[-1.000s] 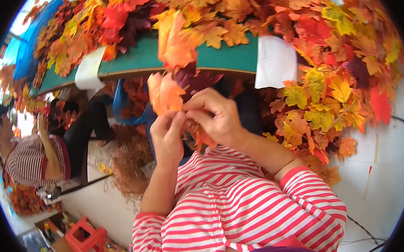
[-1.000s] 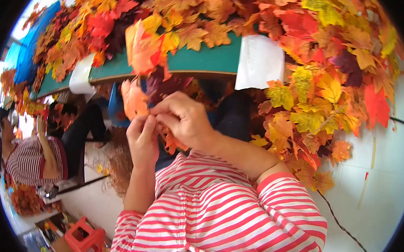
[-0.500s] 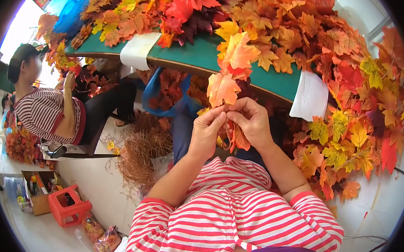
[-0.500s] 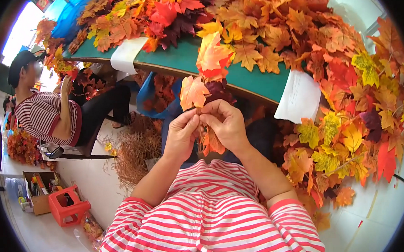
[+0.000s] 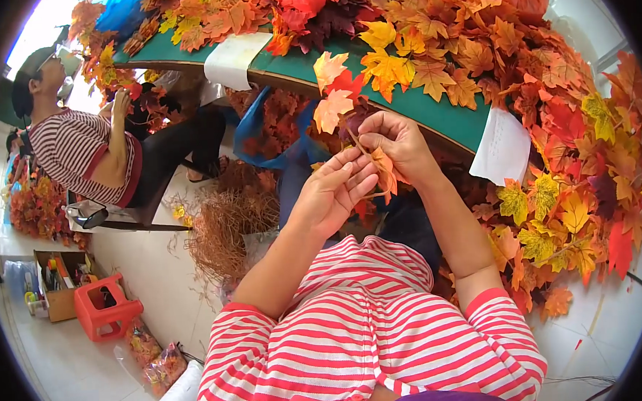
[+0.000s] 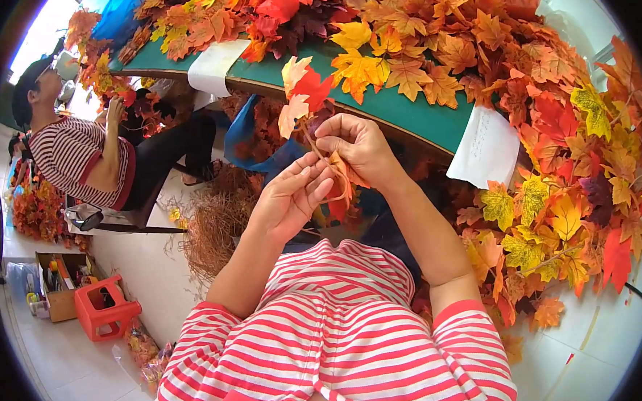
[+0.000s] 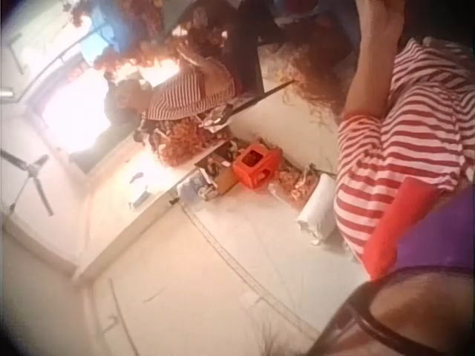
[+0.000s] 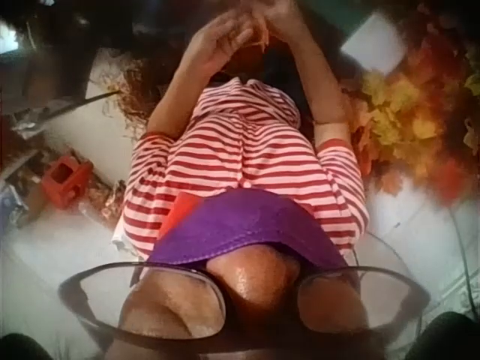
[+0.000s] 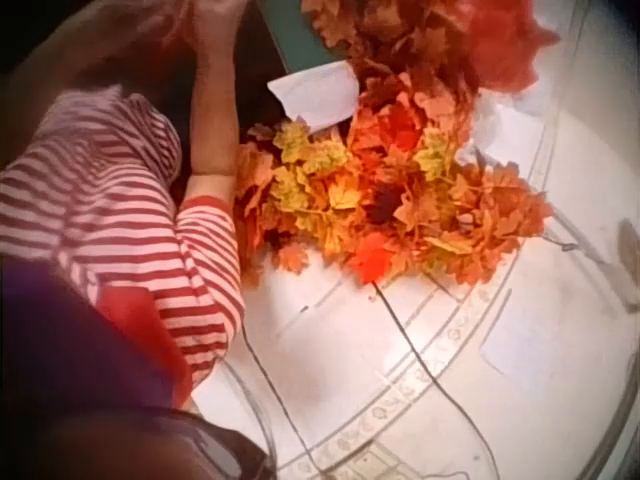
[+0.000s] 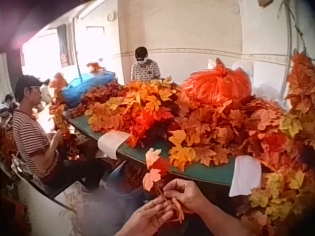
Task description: The person assembles a decorative garland by hand, attaching individual artificial maple leaves to a central garland stem.
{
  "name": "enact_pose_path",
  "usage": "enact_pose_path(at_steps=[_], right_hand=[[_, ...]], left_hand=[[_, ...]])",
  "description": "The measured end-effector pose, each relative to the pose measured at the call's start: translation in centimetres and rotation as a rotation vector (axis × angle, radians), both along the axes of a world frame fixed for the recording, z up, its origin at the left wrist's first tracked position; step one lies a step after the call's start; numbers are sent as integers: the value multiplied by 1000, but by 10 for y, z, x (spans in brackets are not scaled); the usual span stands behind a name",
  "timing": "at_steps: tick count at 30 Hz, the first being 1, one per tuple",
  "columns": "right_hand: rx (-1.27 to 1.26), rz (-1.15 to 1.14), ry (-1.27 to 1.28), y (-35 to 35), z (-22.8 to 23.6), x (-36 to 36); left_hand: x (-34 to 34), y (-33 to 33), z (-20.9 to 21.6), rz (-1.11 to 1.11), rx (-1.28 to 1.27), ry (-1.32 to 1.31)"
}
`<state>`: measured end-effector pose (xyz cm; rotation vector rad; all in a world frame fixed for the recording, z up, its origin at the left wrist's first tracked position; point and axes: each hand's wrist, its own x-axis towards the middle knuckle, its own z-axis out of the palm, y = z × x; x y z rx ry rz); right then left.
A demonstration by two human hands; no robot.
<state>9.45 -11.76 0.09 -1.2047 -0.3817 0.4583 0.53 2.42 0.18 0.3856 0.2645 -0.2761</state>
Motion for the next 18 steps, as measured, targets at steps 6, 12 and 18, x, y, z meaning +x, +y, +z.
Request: enact_pose_path(at_steps=[6,12,18], right_hand=[[-123,-49,-135,4,-10,-2],[-508,-173,-815,14,-7,-7],[-708,-429,-745,10,2,57]], left_hand=[[-2,-3,-6,-85,203,-26],[-5,-1,-34,90,711,-120],[-14,32,-32,64,633,-27]])
